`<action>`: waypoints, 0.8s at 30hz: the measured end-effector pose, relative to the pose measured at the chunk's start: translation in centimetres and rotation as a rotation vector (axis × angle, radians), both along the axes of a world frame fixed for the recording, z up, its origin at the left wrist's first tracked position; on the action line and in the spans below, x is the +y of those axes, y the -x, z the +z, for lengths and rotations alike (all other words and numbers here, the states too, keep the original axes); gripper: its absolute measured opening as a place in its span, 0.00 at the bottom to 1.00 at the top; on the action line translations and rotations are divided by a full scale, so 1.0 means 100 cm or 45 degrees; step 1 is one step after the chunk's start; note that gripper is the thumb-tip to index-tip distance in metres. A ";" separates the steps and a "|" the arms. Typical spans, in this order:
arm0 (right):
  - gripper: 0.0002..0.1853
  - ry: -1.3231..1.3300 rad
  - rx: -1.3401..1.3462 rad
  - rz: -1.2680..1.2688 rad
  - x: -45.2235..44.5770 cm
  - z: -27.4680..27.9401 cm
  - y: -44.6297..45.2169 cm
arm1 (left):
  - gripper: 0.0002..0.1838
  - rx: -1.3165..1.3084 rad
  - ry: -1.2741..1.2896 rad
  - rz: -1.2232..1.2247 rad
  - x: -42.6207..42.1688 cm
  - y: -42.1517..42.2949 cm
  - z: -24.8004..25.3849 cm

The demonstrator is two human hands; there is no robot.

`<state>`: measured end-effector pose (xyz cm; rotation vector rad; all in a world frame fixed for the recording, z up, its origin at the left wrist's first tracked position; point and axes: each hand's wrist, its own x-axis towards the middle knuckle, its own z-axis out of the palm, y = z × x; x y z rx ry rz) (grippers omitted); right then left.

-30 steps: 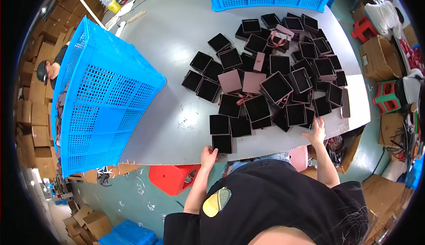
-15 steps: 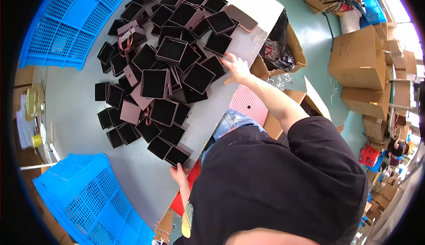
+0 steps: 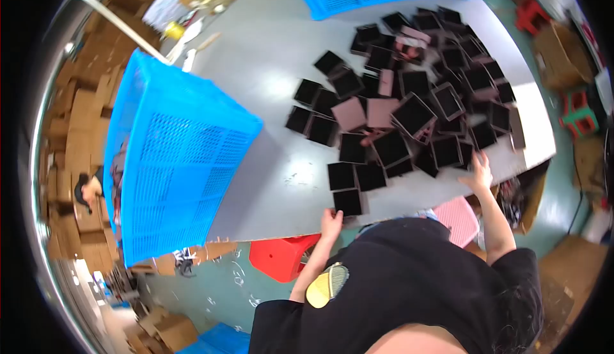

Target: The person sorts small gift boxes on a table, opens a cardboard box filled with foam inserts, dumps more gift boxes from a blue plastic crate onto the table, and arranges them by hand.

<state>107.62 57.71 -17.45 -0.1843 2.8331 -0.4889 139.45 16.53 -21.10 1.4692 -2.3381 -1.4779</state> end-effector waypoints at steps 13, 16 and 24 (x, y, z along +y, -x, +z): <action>0.49 0.046 0.118 0.244 0.040 -0.017 -0.012 | 0.25 -0.078 -0.269 -0.079 -0.013 -0.018 0.044; 0.18 -0.757 -0.929 0.709 -0.022 0.100 -0.012 | 0.22 -0.050 -0.158 0.089 -0.030 -0.036 0.090; 0.09 0.566 -1.017 1.792 -0.321 0.288 0.062 | 0.09 0.748 0.445 1.123 -0.182 -0.119 0.232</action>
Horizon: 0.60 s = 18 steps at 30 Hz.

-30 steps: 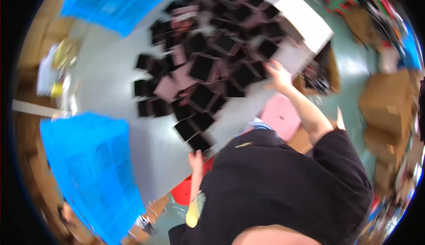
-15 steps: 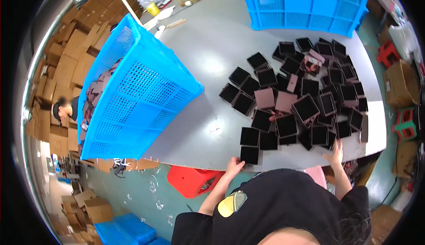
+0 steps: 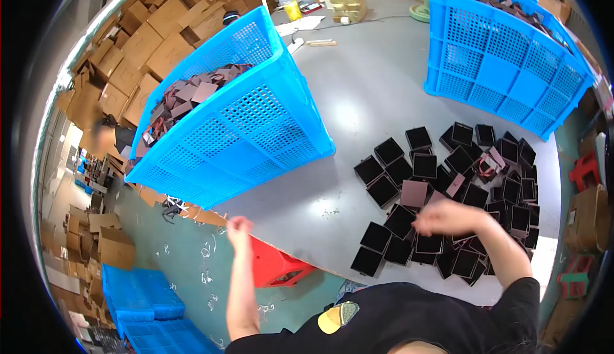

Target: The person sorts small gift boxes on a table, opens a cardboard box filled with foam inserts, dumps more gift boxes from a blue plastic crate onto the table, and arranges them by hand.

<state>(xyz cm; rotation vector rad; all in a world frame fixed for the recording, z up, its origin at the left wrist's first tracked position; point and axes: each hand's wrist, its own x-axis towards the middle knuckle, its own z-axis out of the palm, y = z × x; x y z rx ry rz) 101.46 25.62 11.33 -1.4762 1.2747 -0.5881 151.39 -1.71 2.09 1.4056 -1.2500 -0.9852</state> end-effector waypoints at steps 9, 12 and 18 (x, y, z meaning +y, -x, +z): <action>0.21 0.308 -0.026 -0.655 -0.273 0.121 -0.023 | 0.15 -0.684 0.924 0.482 -0.158 -0.081 0.155; 0.28 0.274 0.065 -0.821 -0.339 0.147 -0.032 | 0.17 -1.028 1.195 0.392 -0.198 -0.086 0.190; 0.29 0.327 0.544 -0.912 -0.455 0.184 -0.069 | 0.17 -1.253 1.211 -0.061 -0.257 -0.031 0.235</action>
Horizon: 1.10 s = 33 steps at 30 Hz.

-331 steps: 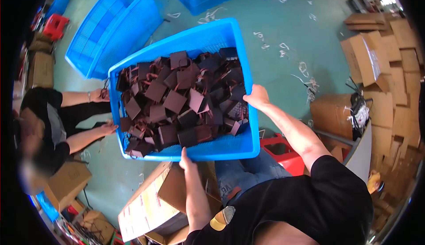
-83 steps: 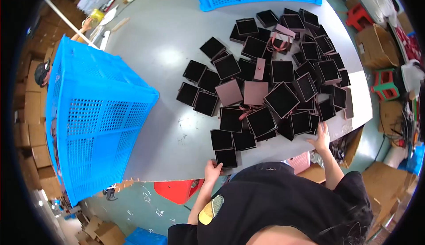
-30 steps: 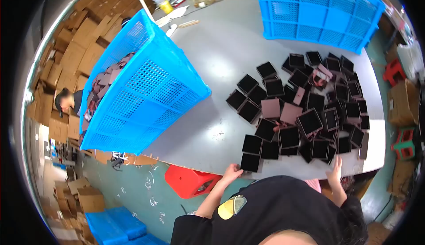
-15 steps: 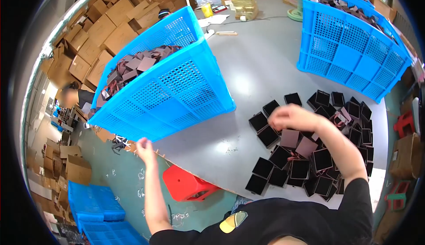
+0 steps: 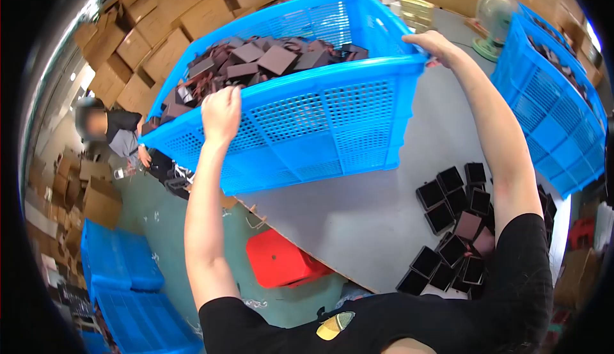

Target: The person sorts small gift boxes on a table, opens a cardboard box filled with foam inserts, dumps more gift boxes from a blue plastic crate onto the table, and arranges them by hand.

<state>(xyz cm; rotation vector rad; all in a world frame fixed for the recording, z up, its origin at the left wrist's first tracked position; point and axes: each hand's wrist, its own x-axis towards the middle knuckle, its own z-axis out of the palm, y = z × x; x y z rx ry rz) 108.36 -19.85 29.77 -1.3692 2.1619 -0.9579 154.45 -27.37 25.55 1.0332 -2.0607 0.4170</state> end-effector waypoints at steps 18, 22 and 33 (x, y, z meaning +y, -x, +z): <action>0.23 0.011 0.350 0.239 -0.115 0.015 0.135 | 0.15 -0.151 0.558 0.141 0.014 0.127 0.008; 0.25 -0.003 0.191 0.259 -0.097 0.015 0.161 | 0.15 -0.193 0.577 0.158 0.016 0.158 0.006; 0.23 0.045 0.230 -0.027 -0.056 -0.002 0.203 | 0.16 -0.106 0.588 -0.122 -0.056 0.191 0.007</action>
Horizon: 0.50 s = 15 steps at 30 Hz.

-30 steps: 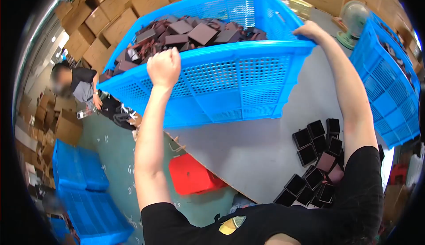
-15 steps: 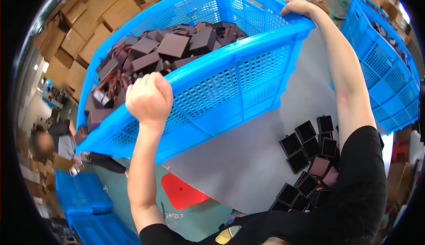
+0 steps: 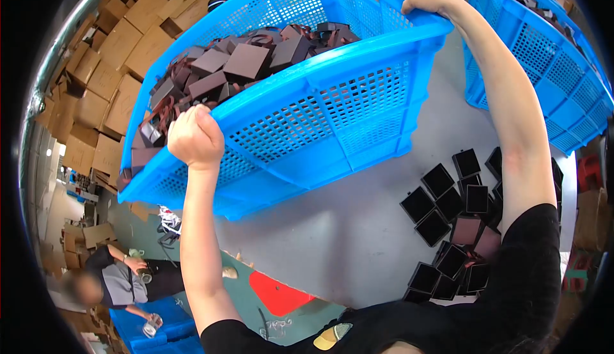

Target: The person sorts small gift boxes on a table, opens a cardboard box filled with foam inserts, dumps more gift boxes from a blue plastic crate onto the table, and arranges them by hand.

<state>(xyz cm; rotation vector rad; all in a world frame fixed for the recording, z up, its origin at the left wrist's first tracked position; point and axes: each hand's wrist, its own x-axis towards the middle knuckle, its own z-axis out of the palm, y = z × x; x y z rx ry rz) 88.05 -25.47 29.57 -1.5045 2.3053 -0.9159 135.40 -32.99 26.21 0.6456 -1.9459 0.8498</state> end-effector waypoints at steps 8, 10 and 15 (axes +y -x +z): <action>0.23 -0.180 0.085 -0.243 0.008 0.015 -0.025 | 0.18 0.027 -0.281 -0.249 -0.116 0.024 0.004; 0.27 -0.464 0.177 -0.418 0.005 0.038 -0.045 | 0.20 0.055 -0.709 -0.045 -0.129 0.040 0.017; 0.42 -0.850 0.369 -0.422 -0.030 0.076 -0.061 | 0.26 -0.412 -1.232 0.107 -0.132 0.097 0.049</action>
